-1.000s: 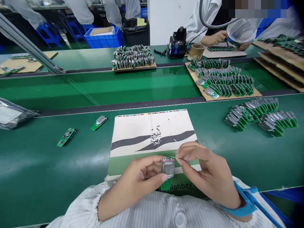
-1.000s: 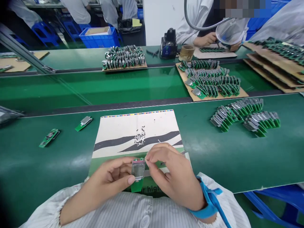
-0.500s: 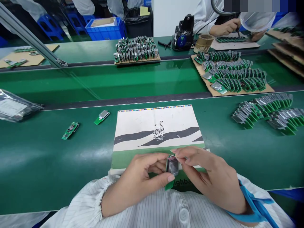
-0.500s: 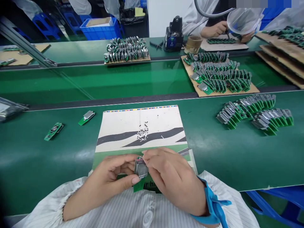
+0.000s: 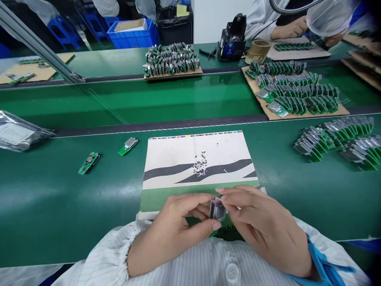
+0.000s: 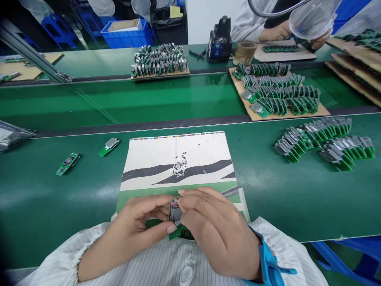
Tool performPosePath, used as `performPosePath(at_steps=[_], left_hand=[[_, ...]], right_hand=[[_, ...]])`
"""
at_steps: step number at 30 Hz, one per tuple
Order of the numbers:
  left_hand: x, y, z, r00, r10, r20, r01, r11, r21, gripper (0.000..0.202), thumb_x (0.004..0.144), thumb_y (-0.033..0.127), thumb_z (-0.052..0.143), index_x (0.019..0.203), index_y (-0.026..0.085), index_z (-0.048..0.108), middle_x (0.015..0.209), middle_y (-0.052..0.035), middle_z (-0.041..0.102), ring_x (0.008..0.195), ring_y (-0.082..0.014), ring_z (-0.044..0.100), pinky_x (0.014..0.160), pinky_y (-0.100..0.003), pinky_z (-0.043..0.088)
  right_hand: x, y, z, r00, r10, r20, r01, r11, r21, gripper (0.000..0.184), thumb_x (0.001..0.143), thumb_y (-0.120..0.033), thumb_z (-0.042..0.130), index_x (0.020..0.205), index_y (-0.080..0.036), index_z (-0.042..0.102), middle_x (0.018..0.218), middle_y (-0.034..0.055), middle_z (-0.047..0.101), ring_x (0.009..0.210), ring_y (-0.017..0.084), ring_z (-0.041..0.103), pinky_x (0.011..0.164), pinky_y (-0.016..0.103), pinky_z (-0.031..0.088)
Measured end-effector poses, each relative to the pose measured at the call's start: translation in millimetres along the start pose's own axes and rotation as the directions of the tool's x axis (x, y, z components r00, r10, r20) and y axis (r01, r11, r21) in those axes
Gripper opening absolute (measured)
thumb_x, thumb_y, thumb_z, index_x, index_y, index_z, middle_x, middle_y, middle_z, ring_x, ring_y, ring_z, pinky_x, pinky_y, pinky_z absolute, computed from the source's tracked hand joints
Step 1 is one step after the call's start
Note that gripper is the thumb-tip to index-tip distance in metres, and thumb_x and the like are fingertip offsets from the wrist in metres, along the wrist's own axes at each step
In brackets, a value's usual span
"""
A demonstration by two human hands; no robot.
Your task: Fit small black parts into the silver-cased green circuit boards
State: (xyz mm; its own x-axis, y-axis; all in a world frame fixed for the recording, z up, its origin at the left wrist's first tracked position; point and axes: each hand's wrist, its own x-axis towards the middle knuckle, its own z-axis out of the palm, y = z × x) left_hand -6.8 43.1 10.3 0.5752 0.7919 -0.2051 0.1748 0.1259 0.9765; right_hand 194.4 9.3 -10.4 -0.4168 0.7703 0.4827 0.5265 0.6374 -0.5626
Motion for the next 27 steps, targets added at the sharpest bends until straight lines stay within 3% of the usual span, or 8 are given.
performPosePath(at_steps=[5, 12, 18, 27], left_hand=[[-1, -1, -0.1, 1.0, 0.025, -0.001, -0.025, 1.0, 0.015, 0.033, 0.083, 0.02, 0.068, 0.115, 0.022, 0.067, 0.094, -0.0032, 0.074, 0.078, -0.0156, 0.069, 0.07, -0.024, 0.059], [-2, -1, 0.0, 0.998, 0.056, 0.001, -0.056, 0.996, 0.073, 0.035, 0.084, 0.02, 0.067, 0.119, 0.024, 0.065, 0.098, -0.0029, 0.074, 0.08, -0.0144, 0.069, 0.071, -0.022, 0.058], [-3, -3, 0.1, 0.997, 0.073, 0.005, -0.073, 0.99, 0.12, 0.037, 0.086, 0.021, 0.065, 0.122, 0.026, 0.062, 0.101, -0.0012, 0.073, 0.083, -0.0139, 0.069, 0.074, -0.021, 0.058], [-3, 0, -0.1, 0.992, 0.127, -0.006, -0.122, 0.964, 0.234, 0.032, 0.085, 0.018, 0.065, 0.117, 0.022, 0.064, 0.098, -0.0022, 0.073, 0.077, -0.0132, 0.069, 0.069, -0.019, 0.059]], right_hand=[[3, -2, 0, 0.999, -0.006, -0.044, 0.007, 1.0, 0.007, 0.038, 0.082, 0.001, 0.053, 0.111, -0.023, 0.049, 0.103, 0.0053, 0.07, 0.11, 0.022, 0.064, 0.099, 0.043, 0.053], [4, 0, 1, 0.999, -0.014, -0.036, 0.015, 1.0, 0.028, 0.034, 0.085, 0.001, 0.051, 0.109, -0.023, 0.049, 0.096, 0.0046, 0.07, 0.108, 0.02, 0.064, 0.096, 0.04, 0.054], [15, -7, 4, 0.982, 0.086, -0.165, -0.071, 0.993, 0.097, 0.024, 0.086, -0.002, 0.052, 0.091, -0.025, 0.049, 0.09, 0.0019, 0.07, 0.094, 0.016, 0.069, 0.081, 0.033, 0.059], [16, -10, 7, 0.942, 0.278, -0.186, -0.187, 0.898, 0.399, 0.025, 0.085, -0.001, 0.056, 0.087, -0.025, 0.046, 0.087, -0.0007, 0.069, 0.093, 0.017, 0.068, 0.084, 0.036, 0.058]])
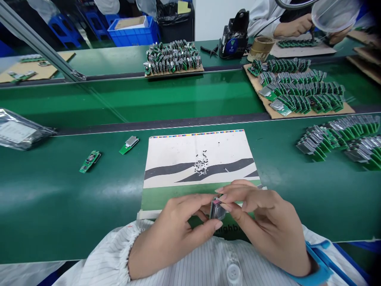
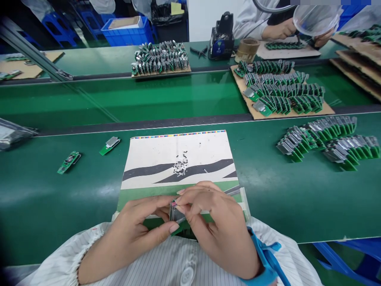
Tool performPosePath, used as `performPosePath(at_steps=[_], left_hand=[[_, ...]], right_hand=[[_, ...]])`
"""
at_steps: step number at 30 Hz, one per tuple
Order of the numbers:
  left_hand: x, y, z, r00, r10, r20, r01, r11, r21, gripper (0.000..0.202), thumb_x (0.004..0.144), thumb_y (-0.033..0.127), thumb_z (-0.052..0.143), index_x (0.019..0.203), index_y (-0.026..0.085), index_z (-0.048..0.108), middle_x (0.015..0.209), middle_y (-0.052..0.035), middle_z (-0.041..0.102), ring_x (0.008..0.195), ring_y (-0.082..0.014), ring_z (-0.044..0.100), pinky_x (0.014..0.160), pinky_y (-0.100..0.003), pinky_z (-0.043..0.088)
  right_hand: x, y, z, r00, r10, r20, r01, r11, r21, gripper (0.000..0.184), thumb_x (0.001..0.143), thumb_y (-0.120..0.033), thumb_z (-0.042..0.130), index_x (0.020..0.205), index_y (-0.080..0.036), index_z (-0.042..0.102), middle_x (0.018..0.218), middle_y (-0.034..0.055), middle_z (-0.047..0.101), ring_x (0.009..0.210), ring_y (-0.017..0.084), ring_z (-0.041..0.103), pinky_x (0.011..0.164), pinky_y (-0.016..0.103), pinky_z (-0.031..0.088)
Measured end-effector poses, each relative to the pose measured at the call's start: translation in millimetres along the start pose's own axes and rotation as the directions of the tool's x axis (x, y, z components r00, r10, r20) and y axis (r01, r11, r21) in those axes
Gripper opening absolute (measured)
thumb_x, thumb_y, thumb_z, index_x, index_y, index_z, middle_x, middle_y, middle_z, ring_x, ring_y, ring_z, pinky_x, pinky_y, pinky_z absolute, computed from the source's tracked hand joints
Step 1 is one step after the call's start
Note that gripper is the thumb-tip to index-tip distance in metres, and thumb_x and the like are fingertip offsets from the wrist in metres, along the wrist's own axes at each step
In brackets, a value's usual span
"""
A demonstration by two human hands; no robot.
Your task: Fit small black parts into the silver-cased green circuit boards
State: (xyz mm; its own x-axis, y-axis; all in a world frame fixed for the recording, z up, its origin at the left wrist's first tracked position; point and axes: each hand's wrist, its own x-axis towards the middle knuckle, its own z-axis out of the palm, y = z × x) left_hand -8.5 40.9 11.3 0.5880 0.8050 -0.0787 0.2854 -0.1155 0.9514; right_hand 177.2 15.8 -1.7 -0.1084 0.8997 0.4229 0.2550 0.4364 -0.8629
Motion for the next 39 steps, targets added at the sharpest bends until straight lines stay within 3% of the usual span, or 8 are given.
performPosePath(at_steps=[4, 8, 20, 39], left_hand=[[-0.6, -0.9, 1.4, 0.995, 0.089, -0.048, -0.089, 0.996, 0.004, 0.032, 0.081, 0.013, 0.066, 0.113, 0.02, 0.064, 0.092, -0.0018, 0.073, 0.072, -0.0115, 0.068, 0.066, -0.018, 0.058], [-0.1, -2.1, 2.1, 0.992, 0.11, -0.059, -0.11, 0.994, 0.006, 0.031, 0.08, 0.01, 0.067, 0.11, 0.017, 0.064, 0.089, -0.0017, 0.073, 0.073, -0.0097, 0.068, 0.066, -0.014, 0.057], [1.1, -1.3, -0.1, 0.981, 0.184, -0.066, -0.18, 0.982, 0.057, 0.035, 0.08, 0.008, 0.067, 0.112, 0.022, 0.064, 0.092, 0.0006, 0.072, 0.073, -0.0074, 0.066, 0.067, -0.012, 0.055], [-1.5, -2.7, 1.1, 0.968, 0.25, 0.003, -0.244, 0.944, 0.223, 0.017, 0.084, 0.013, 0.063, 0.101, 0.014, 0.061, 0.083, -0.0026, 0.068, 0.067, -0.0107, 0.059, 0.058, -0.02, 0.049]], right_hand=[[-1.1, 1.4, 2.3, 0.988, 0.155, 0.003, -0.153, 0.973, 0.172, 0.025, 0.086, -0.005, 0.058, 0.084, -0.025, 0.044, 0.086, -0.0014, 0.067, 0.094, 0.018, 0.067, 0.08, 0.035, 0.06], [-1.4, 1.9, 4.8, 0.977, 0.211, 0.01, -0.207, 0.944, 0.258, 0.024, 0.088, -0.006, 0.058, 0.082, -0.024, 0.043, 0.086, -0.0025, 0.065, 0.093, 0.016, 0.066, 0.079, 0.032, 0.059], [-4.2, 1.3, -3.9, 0.971, 0.233, 0.056, -0.238, 0.914, 0.328, 0.028, 0.085, -0.008, 0.063, 0.098, -0.028, 0.047, 0.101, -0.0019, 0.064, 0.102, 0.015, 0.064, 0.085, 0.029, 0.06], [-6.2, -2.8, 1.6, 0.982, 0.189, 0.012, -0.185, 0.944, 0.275, 0.025, 0.088, -0.004, 0.057, 0.092, -0.026, 0.045, 0.088, -0.0022, 0.064, 0.095, 0.015, 0.065, 0.085, 0.031, 0.059]])
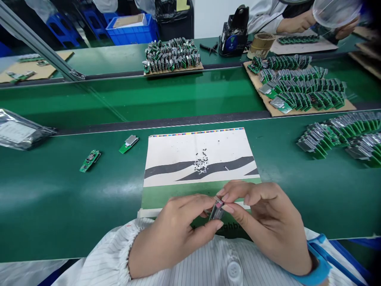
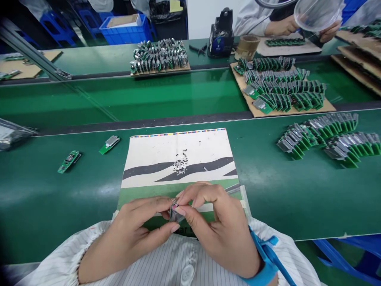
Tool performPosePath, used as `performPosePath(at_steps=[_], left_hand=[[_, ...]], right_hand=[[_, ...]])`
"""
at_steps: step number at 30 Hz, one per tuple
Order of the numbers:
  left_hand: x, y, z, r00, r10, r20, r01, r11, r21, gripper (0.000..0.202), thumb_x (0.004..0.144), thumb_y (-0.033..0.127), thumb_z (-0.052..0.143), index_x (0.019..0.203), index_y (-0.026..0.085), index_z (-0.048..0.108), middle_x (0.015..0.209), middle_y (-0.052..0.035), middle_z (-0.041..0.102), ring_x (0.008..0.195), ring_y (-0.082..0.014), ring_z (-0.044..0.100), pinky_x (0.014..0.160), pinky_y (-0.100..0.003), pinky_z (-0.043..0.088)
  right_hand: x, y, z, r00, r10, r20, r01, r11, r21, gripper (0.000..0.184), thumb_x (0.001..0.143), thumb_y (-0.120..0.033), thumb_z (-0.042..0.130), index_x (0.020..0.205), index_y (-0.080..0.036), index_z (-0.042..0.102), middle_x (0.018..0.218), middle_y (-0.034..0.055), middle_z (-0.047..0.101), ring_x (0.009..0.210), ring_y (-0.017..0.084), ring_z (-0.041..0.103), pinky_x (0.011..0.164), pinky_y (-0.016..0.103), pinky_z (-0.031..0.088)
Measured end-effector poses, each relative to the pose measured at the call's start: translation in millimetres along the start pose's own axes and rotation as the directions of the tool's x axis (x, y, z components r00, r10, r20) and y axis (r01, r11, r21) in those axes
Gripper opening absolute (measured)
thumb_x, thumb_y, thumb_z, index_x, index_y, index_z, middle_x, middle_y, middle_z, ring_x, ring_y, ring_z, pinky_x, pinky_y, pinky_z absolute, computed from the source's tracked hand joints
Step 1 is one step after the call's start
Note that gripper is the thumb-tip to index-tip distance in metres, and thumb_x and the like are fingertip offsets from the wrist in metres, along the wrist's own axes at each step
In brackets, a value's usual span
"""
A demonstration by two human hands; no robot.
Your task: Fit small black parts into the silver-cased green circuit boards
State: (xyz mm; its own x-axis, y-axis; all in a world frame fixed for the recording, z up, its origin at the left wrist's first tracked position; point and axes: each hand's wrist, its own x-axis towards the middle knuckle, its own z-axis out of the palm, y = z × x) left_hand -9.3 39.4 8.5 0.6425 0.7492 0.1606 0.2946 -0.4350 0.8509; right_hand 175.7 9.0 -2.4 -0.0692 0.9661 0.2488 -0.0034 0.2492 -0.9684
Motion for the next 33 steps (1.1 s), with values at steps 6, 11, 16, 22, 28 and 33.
performPosePath(at_steps=[6, 11, 16, 22, 28, 33], left_hand=[[-1, -2, 0.6, 0.999, 0.048, 0.014, -0.05, 0.994, 0.099, 0.016, 0.087, 0.015, 0.06, 0.104, 0.014, 0.057, 0.083, -0.0025, 0.069, 0.065, -0.0123, 0.06, 0.055, -0.023, 0.049], [-3, -6, 1.4, 0.997, 0.077, 0.006, -0.077, 0.984, 0.163, 0.024, 0.088, 0.016, 0.059, 0.111, 0.017, 0.055, 0.089, -0.002, 0.072, 0.065, -0.0132, 0.064, 0.055, -0.023, 0.05], [-4, -7, 2.6, 0.991, 0.131, -0.02, -0.12, 0.953, 0.28, 0.022, 0.088, 0.016, 0.058, 0.11, 0.017, 0.054, 0.093, -0.0037, 0.073, 0.069, -0.0176, 0.069, 0.059, -0.028, 0.055], [-5, -9, 3.8, 0.986, 0.167, -0.026, -0.149, 0.931, 0.332, 0.024, 0.089, 0.014, 0.057, 0.113, 0.015, 0.054, 0.103, -0.0065, 0.073, 0.081, -0.0187, 0.072, 0.068, -0.029, 0.06], [-3, -10, 4.2, 0.992, 0.124, -0.026, -0.111, 0.952, 0.285, 0.026, 0.089, 0.013, 0.058, 0.115, 0.017, 0.056, 0.105, -0.0052, 0.073, 0.085, -0.0173, 0.072, 0.07, -0.027, 0.061], [-2, -9, 3.8, 0.99, 0.137, -0.015, -0.127, 0.948, 0.293, 0.026, 0.09, 0.013, 0.055, 0.115, 0.016, 0.055, 0.104, -0.0065, 0.073, 0.083, -0.0184, 0.072, 0.068, -0.029, 0.061]], right_hand=[[-1, 3, 1, 1.0, -0.001, 0.002, 0.001, 1.0, -0.027, 0.024, 0.088, -0.005, 0.058, 0.09, -0.025, 0.046, 0.088, -0.002, 0.065, 0.094, 0.015, 0.066, 0.083, 0.032, 0.059], [2, 1, 1, 0.999, 0.035, -0.008, -0.035, 0.998, -0.044, 0.021, 0.088, -0.009, 0.06, 0.087, -0.025, 0.047, 0.085, -0.0015, 0.066, 0.091, 0.016, 0.068, 0.075, 0.03, 0.061], [3, 0, 1, 0.999, 0.046, -0.003, -0.046, 0.995, -0.086, 0.02, 0.088, -0.009, 0.06, 0.084, -0.024, 0.046, 0.085, -0.0008, 0.068, 0.093, 0.017, 0.069, 0.075, 0.029, 0.061], [2, 1, 1, 1.0, 0.017, 0.007, -0.016, 0.993, -0.12, 0.021, 0.087, -0.009, 0.061, 0.082, -0.024, 0.047, 0.085, -0.0017, 0.069, 0.094, 0.016, 0.069, 0.077, 0.028, 0.061], [4, 0, -1, 0.997, 0.073, 0.009, -0.071, 0.988, -0.135, 0.018, 0.088, -0.014, 0.061, 0.082, -0.024, 0.048, 0.085, -0.001, 0.069, 0.094, 0.018, 0.069, 0.075, 0.029, 0.061], [4, 0, -2, 0.996, 0.09, -0.014, -0.091, 0.98, -0.176, 0.018, 0.087, -0.014, 0.061, 0.079, -0.024, 0.048, 0.083, -0.0009, 0.07, 0.092, 0.018, 0.07, 0.074, 0.028, 0.061]])
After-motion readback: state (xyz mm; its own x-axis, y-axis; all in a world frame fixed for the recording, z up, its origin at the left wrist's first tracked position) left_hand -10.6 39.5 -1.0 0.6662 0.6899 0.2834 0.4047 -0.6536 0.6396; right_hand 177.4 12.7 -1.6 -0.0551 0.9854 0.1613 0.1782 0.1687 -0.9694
